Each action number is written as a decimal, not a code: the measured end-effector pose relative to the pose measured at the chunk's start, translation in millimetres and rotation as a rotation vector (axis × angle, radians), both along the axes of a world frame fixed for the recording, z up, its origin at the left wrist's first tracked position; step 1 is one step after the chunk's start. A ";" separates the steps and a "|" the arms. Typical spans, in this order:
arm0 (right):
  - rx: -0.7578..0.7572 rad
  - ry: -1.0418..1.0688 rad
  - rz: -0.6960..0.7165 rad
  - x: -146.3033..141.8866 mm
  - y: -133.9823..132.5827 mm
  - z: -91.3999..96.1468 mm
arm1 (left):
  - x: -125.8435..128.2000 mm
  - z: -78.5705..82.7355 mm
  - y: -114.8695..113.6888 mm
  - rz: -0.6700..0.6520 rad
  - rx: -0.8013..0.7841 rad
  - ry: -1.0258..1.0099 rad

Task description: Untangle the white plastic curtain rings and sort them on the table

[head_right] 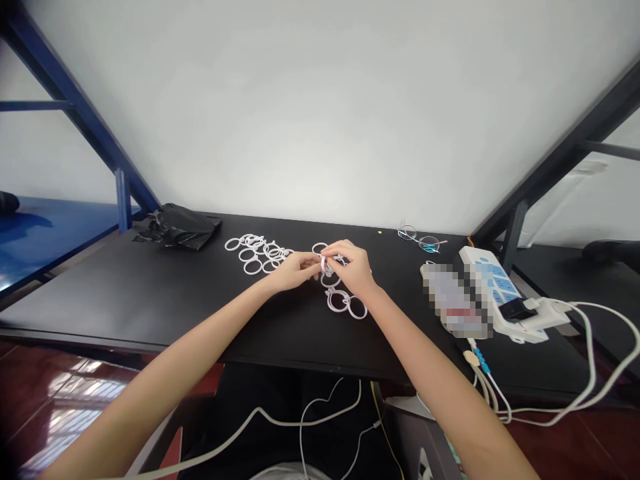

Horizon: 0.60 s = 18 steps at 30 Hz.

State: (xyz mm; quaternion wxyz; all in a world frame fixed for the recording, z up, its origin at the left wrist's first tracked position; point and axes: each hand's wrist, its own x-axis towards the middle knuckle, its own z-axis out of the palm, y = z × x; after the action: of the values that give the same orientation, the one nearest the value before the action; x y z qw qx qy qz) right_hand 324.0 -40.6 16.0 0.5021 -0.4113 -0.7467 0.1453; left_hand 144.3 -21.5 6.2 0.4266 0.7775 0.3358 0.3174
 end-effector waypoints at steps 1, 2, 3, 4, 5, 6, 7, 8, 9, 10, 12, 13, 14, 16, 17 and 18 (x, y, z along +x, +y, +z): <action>0.015 0.002 0.004 -0.9 -0.5 -0.3 | 2.4 -0.8 -0.4 -0.029 -0.055 -0.031; 0.026 0.003 0.007 -1.6 -1.0 -0.7 | 4.0 -1.6 0.0 -0.048 -0.105 -0.062; 0.036 0.004 0.009 -2.3 -1.3 -1.1 | 4.7 -2.4 1.1 -0.061 -0.151 -0.090; 0.045 0.005 0.010 -2.7 -1.6 -1.4 | 4.7 -3.1 2.6 -0.070 -0.191 -0.115; 0.052 0.007 0.010 -3.0 -1.8 -1.5 | 4.2 -3.7 4.2 -0.075 -0.225 -0.138; 0.059 0.008 0.010 -3.2 -1.9 -1.4 | 3.2 -4.3 5.6 -0.077 -0.249 -0.160; 0.064 0.008 0.011 -3.2 -2.1 -1.2 | 2.0 -4.6 6.8 -0.074 -0.265 -0.181; 0.069 0.008 0.011 -3.2 -2.2 -0.9 | 0.7 -4.8 7.5 -0.069 -0.273 -0.202; 0.074 0.009 0.011 -3.2 -2.3 -0.5 | -0.5 -4.8 7.7 -0.063 -0.277 -0.222; 0.078 0.009 0.010 -3.2 -2.5 -0.1 | -1.6 -4.5 7.4 -0.059 -0.281 -0.239; 0.087 0.014 0.003 -3.1 -2.8 0.3 | -2.8 -3.2 5.8 -0.067 -0.295 -0.262; 0.092 0.019 -0.002 -2.9 -2.9 0.4 | -2.9 -2.3 4.6 -0.078 -0.306 -0.266; 0.097 0.025 -0.009 -2.8 -3.0 0.3 | -2.8 -1.5 3.3 -0.091 -0.318 -0.269; 0.098 0.039 -0.027 -2.4 -3.3 0.1 | -1.9 -0.6 0.7 -0.129 -0.323 -0.284; 0.095 0.046 -0.037 -2.2 -3.4 0.0 | -1.2 -0.9 -0.2 -0.150 -0.317 -0.298; 0.091 0.053 -0.047 -2.0 -3.4 0.0 | -0.5 -1.7 -0.7 -0.167 -0.310 -0.316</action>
State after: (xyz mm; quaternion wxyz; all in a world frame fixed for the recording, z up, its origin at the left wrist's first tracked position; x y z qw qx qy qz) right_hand 322.0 -44.0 16.1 0.5432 -0.4016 -0.7290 0.1103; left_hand 143.8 -22.1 4.5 0.6128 0.6687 0.2440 0.3432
